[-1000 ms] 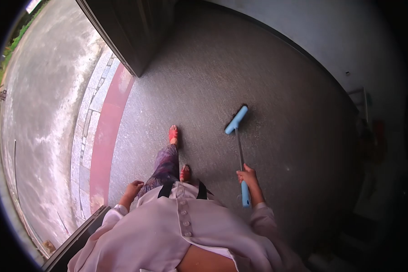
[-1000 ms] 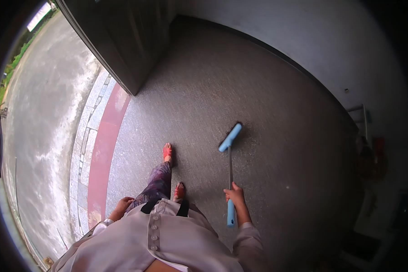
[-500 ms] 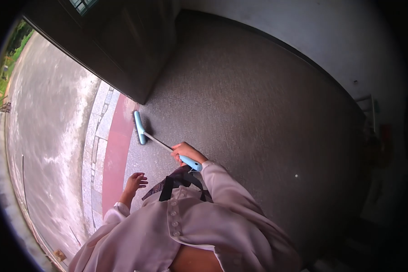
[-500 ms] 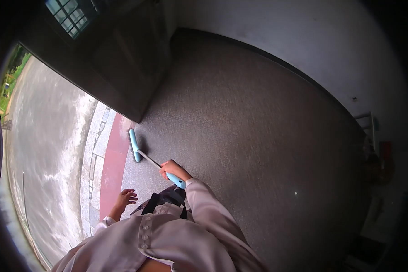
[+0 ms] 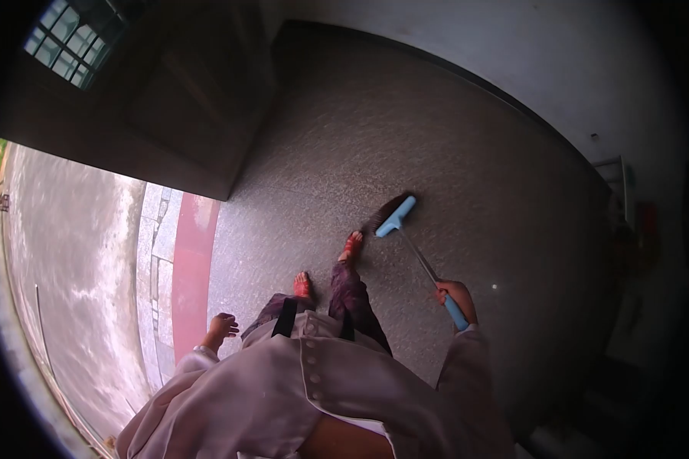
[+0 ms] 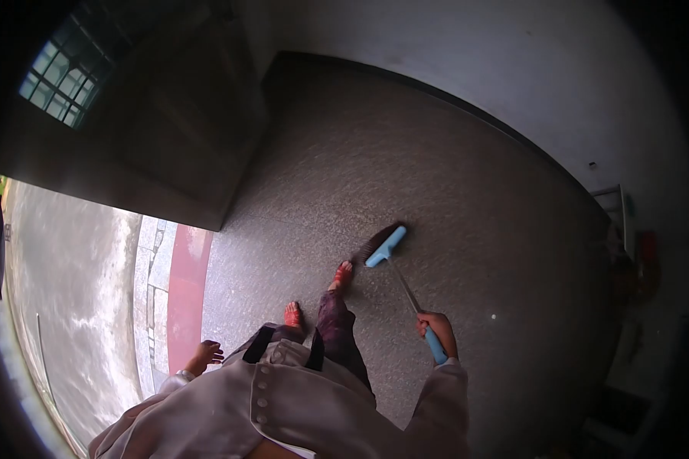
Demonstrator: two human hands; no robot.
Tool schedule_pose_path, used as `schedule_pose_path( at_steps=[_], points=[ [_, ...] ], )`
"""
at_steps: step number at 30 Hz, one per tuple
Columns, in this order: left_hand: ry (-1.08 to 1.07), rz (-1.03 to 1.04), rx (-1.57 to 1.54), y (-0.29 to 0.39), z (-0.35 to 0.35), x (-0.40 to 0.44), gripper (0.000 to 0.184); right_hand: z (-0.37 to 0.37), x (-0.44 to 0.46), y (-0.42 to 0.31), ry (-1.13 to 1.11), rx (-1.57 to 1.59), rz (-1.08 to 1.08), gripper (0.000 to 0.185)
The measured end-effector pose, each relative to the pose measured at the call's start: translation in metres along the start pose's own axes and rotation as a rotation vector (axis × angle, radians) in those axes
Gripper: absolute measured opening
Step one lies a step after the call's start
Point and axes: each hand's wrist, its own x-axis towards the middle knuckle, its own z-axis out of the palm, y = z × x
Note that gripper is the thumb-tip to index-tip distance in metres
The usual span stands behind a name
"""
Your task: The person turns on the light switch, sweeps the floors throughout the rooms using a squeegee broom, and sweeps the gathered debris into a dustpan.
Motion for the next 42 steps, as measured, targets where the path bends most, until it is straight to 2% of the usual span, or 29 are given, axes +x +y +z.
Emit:
schedule_pose_path(
  at_steps=[2,3,5,7,9,10,12,13,14,16,17,20,23,25,27,29,32,33,34,35,36,37,38,39,40,41,42],
  points=[
    [0.01,0.027,-0.052,0.026,0.012,-0.001,0.029,-0.028,0.016,-0.023,0.052,0.047,0.03,0.012],
    [0.015,0.042,-0.079,0.042,0.023,-0.002,0.029,-0.033,0.025,-0.034,0.116,-0.029,-0.007,0.012],
    [0.005,0.091,-0.185,0.072,0.049,0.002,0.029,-0.009,0.03,-0.069,0.24,-0.187,-0.085,0.013],
    [-0.006,0.128,-0.254,0.104,0.077,0.001,0.028,0.02,0.045,-0.083,0.227,-0.238,-0.218,0.008],
    [-0.19,0.372,0.024,0.109,0.097,0.03,0.03,0.062,0.033,-0.103,0.19,-0.339,-0.275,0.009],
    [-0.121,0.387,0.142,0.134,0.121,0.02,0.026,0.073,0.035,-0.111,0.162,-0.413,-0.275,0.01],
    [-0.081,0.809,0.777,0.174,0.148,0.022,0.023,0.101,0.027,-0.137,0.038,-0.332,-0.187,0.028],
    [-0.058,1.011,1.1,0.195,0.162,0.023,0.021,0.111,0.032,-0.152,-0.066,-0.306,-0.174,0.03],
    [-0.024,0.831,1.132,0.232,0.186,-0.005,0.018,0.123,0.04,-0.17,-0.17,-0.279,-0.161,0.031],
    [0.026,0.984,1.163,0.259,0.2,0.002,0.018,0.149,0.082,-0.198,-0.399,-0.251,-0.234,0.022],
    [0.052,1.06,1.18,0.268,0.205,0.004,0.017,0.166,0.105,-0.212,-0.454,-0.268,-0.184,0.017],
    [0.109,1.091,0.916,0.291,0.2,0.007,0.019,0.228,0.155,-0.253,-0.536,-0.348,-0.156,0.01],
    [-0.047,0.212,-0.111,0.318,0.2,-0.004,0.022,0.266,0.202,-0.285,-0.563,-0.467,-0.193,0.012],
    [-0.053,0.215,-0.101,0.314,0.186,0.007,0.024,0.277,0.223,-0.3,-0.548,-0.494,-0.18,0.013],
    [-0.045,0.204,-0.051,0.315,0.173,0.013,0.023,0.255,0.219,-0.33,-0.609,-0.439,-0.2,0.013],
    [-0.085,0.473,0.571,0.32,0.157,0.04,0.021,0.216,0.221,-0.358,-0.632,-0.302,-0.054,0.006],
    [-0.049,0.283,0.357,0.347,0.143,0.079,0.019,0.135,0.218,-0.376,-0.376,-0.384,-0.171,0.008],
    [-0.039,0.211,0.283,0.354,0.14,0.088,0.019,0.113,0.206,-0.377,-0.328,-0.63,-0.535,0.011],
    [-0.028,0.139,0.208,0.362,0.138,0.094,0.018,0.093,0.191,-0.38,-0.154,-0.881,-0.894,0.016],
    [-0.016,0.068,0.134,0.372,0.136,0.1,0.018,0.086,0.16,-0.396,-0.073,-0.93,-0.985,0.018],
    [-0.023,0.084,0.057,0.412,0.141,0.088,0.019,0.079,0.129,-0.411,0.017,-0.978,-1.071,0.02],
    [-0.031,0.099,-0.021,0.458,0.149,0.071,0.021,0.077,0.111,-0.421,0.041,-0.789,-0.834,0.02],
    [-0.143,0.121,-0.12,0.471,0.138,0.095,0.024,0.075,0.093,-0.432,0.097,-0.576,-0.618,0.02],
    [-0.096,0.133,-0.097,0.514,0.15,0.085,0.025,0.079,0.076,-0.443,0.183,-0.305,-0.327,0.022],
    [-0.209,0.189,-0.182,0.532,0.146,0.097,0.027,0.033,0.107,-0.426,0.168,-0.08,-0.165,0.017],
    [-0.215,0.235,-0.181,0.556,0.151,0.101,0.027,-0.01,0.141,-0.414,0.152,0.144,-0.001,0.013],
    [-0.212,0.281,-0.168,0.579,0.157,0.101,0.027,-0.009,0.133,-0.426,0.137,0.261,0.012,0.013]
  ],
)
